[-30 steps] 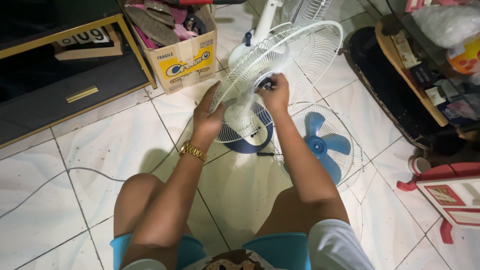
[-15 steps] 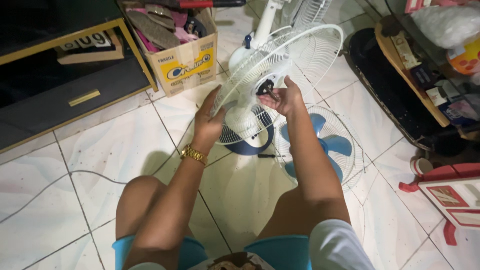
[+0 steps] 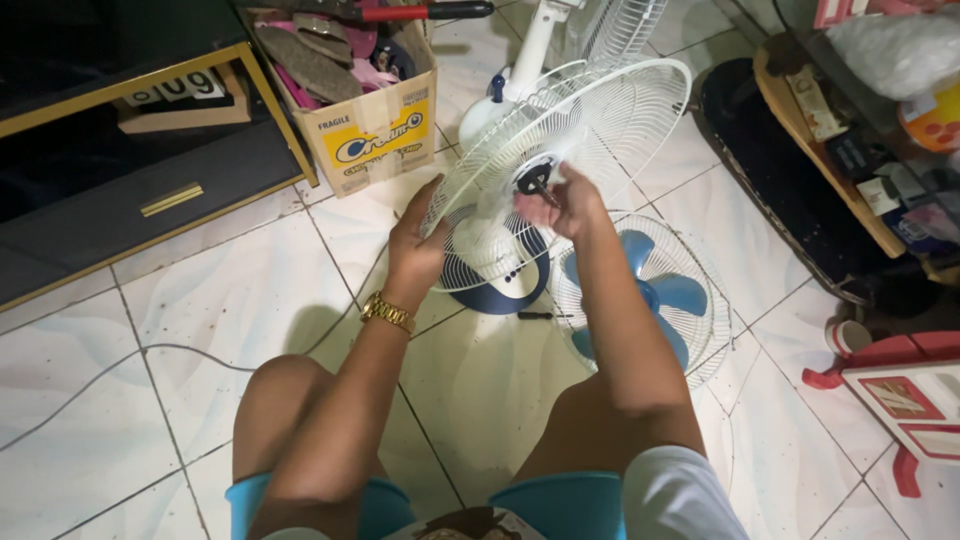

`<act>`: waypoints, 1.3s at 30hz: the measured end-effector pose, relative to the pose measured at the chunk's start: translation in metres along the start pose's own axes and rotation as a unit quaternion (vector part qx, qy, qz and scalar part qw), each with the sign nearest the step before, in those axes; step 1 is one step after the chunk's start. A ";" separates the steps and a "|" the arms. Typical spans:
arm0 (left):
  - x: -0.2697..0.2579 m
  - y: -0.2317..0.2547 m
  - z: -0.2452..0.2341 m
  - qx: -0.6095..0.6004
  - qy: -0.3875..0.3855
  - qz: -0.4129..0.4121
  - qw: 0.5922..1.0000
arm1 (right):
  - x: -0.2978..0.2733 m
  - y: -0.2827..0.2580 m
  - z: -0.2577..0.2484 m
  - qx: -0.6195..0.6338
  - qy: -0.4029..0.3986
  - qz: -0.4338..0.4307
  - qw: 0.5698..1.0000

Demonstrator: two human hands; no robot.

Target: The person disassembles two pedestal fans on a tiled floor. They remove the front grille, fan blades, and rear grille from the first fan, then repeat the process on a second fan, placing the parts on the floor.

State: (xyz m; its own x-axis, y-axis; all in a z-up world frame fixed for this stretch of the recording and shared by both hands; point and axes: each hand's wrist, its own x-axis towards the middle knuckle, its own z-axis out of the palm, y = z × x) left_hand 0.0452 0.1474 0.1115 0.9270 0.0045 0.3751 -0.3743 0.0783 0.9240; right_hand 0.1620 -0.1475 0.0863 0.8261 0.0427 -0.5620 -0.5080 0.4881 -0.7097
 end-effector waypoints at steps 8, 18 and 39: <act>0.000 -0.001 -0.003 0.018 0.012 -0.005 1.000 | 0.019 0.006 -0.035 0.005 0.000 -0.375 0.927; -0.006 0.002 -0.001 0.032 0.038 -0.013 0.999 | 0.001 0.012 -0.020 -0.104 -0.039 -0.380 0.918; -0.020 0.003 0.011 0.016 0.065 0.021 0.998 | 0.002 0.023 -0.016 -0.138 0.186 -0.142 0.962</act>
State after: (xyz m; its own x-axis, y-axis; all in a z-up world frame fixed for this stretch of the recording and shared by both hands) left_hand 0.0251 0.1367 0.1078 0.9052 0.1359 0.4028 -0.4115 0.0430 0.9104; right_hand 0.1482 -0.1497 0.0622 0.8232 -0.3982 -0.4048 -0.3616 0.1821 -0.9144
